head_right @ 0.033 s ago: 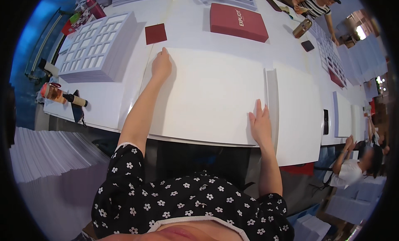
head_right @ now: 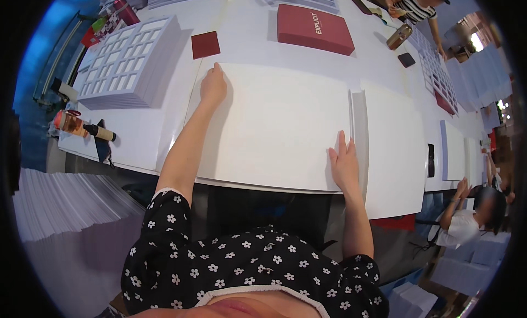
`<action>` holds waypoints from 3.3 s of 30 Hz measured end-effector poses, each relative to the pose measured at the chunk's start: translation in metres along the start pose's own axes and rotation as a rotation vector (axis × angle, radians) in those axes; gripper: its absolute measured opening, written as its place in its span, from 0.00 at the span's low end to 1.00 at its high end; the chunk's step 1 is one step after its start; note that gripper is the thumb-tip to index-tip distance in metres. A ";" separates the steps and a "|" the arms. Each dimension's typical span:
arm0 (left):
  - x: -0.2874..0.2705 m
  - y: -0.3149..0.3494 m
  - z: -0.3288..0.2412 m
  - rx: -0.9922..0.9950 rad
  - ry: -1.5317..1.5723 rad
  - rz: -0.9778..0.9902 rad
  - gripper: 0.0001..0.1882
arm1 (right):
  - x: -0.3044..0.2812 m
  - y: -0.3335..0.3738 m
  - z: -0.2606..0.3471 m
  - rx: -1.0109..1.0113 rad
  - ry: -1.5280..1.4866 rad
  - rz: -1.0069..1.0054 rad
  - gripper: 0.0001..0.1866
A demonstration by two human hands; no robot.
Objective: The person repeatedly inserts a white rectangular sheet into a white grid-like plastic frame. They align the sheet with the frame and press it down to secure it. The person handles the sheets and frames one at a time, repeating the process throughout the clip.
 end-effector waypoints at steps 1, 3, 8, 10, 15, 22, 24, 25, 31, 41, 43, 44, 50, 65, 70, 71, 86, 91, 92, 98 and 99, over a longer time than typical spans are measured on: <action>-0.001 0.000 0.001 0.000 -0.006 -0.030 0.25 | -0.001 -0.001 0.000 0.021 -0.013 0.009 0.33; -0.002 0.002 0.002 0.017 -0.018 -0.084 0.26 | 0.001 -0.004 0.001 0.010 0.007 0.012 0.33; 0.000 -0.001 -0.005 0.052 -0.162 -0.047 0.27 | -0.010 -0.001 0.003 0.068 0.037 0.050 0.34; 0.000 0.001 -0.015 0.094 -0.215 -0.053 0.27 | -0.018 0.001 0.007 0.089 0.243 -0.014 0.35; -0.007 0.008 -0.017 0.082 -0.182 -0.080 0.25 | -0.041 -0.052 0.062 -0.114 0.190 -0.111 0.39; 0.004 -0.001 -0.015 0.055 -0.232 -0.015 0.23 | 0.001 -0.170 0.182 -0.387 0.087 -0.117 0.47; -0.005 0.008 -0.027 0.052 -0.226 -0.021 0.24 | -0.001 -0.182 0.184 -0.344 0.094 -0.070 0.48; -0.005 0.011 -0.026 0.039 -0.219 -0.009 0.25 | 0.002 -0.185 0.174 -0.289 0.114 -0.048 0.49; -0.006 0.011 -0.010 -0.053 -0.182 -0.048 0.33 | -0.030 -0.189 0.058 0.128 0.104 -0.140 0.50; -0.003 0.009 -0.014 -0.064 -0.263 -0.028 0.35 | -0.025 -0.126 0.016 0.025 0.158 -0.064 0.48; 0.001 0.007 -0.012 -0.060 -0.264 -0.033 0.35 | -0.014 -0.079 0.013 -0.040 0.205 -0.067 0.48; 0.001 0.007 -0.011 -0.061 -0.260 -0.033 0.35 | -0.007 -0.055 0.012 -0.071 0.226 -0.069 0.48; 0.004 0.002 -0.005 -0.036 -0.260 -0.011 0.37 | 0.009 0.073 0.021 -0.157 0.303 -0.069 0.46; -0.006 0.168 0.029 0.267 -0.014 0.172 0.26 | 0.000 0.110 0.032 -0.227 0.276 -0.279 0.39; -0.010 0.273 0.035 0.311 0.191 0.049 0.25 | 0.014 0.121 0.062 -0.408 0.239 -0.379 0.30; -0.009 0.287 0.027 0.297 0.184 0.048 0.25 | 0.019 0.122 0.070 -0.449 0.217 -0.391 0.29; -0.014 0.310 0.056 0.479 0.058 -0.217 0.29 | 0.004 0.149 -0.002 -0.315 0.032 -0.609 0.24; 0.005 0.290 0.053 0.406 0.080 -0.137 0.29 | 0.012 0.144 -0.045 -0.239 -0.255 -0.580 0.21; 0.004 0.295 0.055 0.417 0.080 -0.171 0.29 | 0.004 0.151 -0.037 -0.341 -0.247 -0.672 0.23; 0.005 0.301 0.061 0.318 0.140 -0.093 0.29 | 0.026 0.125 -0.064 -0.278 -0.581 -0.549 0.13; 0.002 0.303 0.062 0.358 0.099 -0.118 0.29 | 0.030 0.122 -0.067 -0.297 -0.858 -0.511 0.12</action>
Point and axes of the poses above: each hand's wrist, its own y-axis away from the middle knuckle, its own x-axis out of the palm, z = x × y, the point moved 10 cm from there along -y, towards the middle knuckle, and after that the axes turned 15 degrees about z, right-handed, at the moved point
